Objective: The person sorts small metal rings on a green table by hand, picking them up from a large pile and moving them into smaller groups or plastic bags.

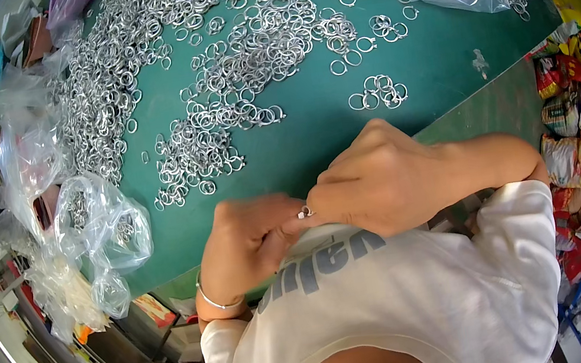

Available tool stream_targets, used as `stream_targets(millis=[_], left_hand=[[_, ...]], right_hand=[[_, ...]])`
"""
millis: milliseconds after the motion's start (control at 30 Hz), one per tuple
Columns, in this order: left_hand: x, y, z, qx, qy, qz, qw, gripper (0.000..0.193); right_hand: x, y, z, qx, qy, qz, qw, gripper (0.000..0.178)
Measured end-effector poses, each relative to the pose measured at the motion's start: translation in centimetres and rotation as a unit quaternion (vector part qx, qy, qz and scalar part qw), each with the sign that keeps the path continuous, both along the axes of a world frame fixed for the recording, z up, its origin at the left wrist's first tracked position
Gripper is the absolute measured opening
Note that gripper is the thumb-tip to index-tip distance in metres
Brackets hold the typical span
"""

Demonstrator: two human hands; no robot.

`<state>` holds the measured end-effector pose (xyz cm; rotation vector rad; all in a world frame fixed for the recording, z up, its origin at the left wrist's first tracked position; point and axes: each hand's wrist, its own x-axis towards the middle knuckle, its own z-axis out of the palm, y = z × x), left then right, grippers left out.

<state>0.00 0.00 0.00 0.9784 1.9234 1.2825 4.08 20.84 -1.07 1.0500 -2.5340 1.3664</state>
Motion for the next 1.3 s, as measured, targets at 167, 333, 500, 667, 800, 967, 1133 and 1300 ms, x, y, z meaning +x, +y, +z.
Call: stream_targets(millis=[167, 333, 500, 667, 800, 967, 1133, 1300], left_hand=[[-0.8, 0.0, -1.0, 0.074, -0.039, -0.030, 0.996, 0.022], [-0.5, 0.1, -1.8, 0.127, -0.067, 0.002, 0.990, 0.017], [-1.4, -0.2, -3.2, 0.137, -0.092, -0.044, 0.985, 0.007], [-1.8, -0.2, -3.2, 0.152, -0.123, -0.061, 0.979, 0.011], [-1.5, -0.2, -5.0, 0.140, -0.249, -0.036, 0.958, 0.016], [-0.4, -0.1, -4.5, 0.053, -0.312, 0.110, 0.942, 0.022], [0.2, -0.8, -5.8, 0.078, -0.412, 0.171, 0.892, 0.025], [0.2, -1.0, -6.8, 0.177, -0.530, 0.206, 0.804, 0.032]], right_hand=[[-0.2, -0.4, -0.6, -0.043, -0.017, 0.026, 0.999, 0.014], [-0.3, -0.6, -0.6, -0.068, -0.035, 0.034, 0.997, 0.013], [-0.4, -0.6, -1.0, -0.065, -0.048, 0.048, 0.996, 0.012], [-0.5, -0.9, -1.0, -0.074, -0.058, 0.046, 0.994, 0.009], [-0.9, -0.4, 1.0, -0.072, -0.077, 0.088, 0.991, 0.006], [-3.5, 0.3, 0.0, 0.111, -0.237, -0.123, 0.957, 0.012], [-4.3, 0.9, -5.9, 0.261, -0.040, -0.194, 0.945, 0.015], [-3.7, 1.4, -6.5, 0.027, -0.172, -0.251, 0.952, 0.020]])
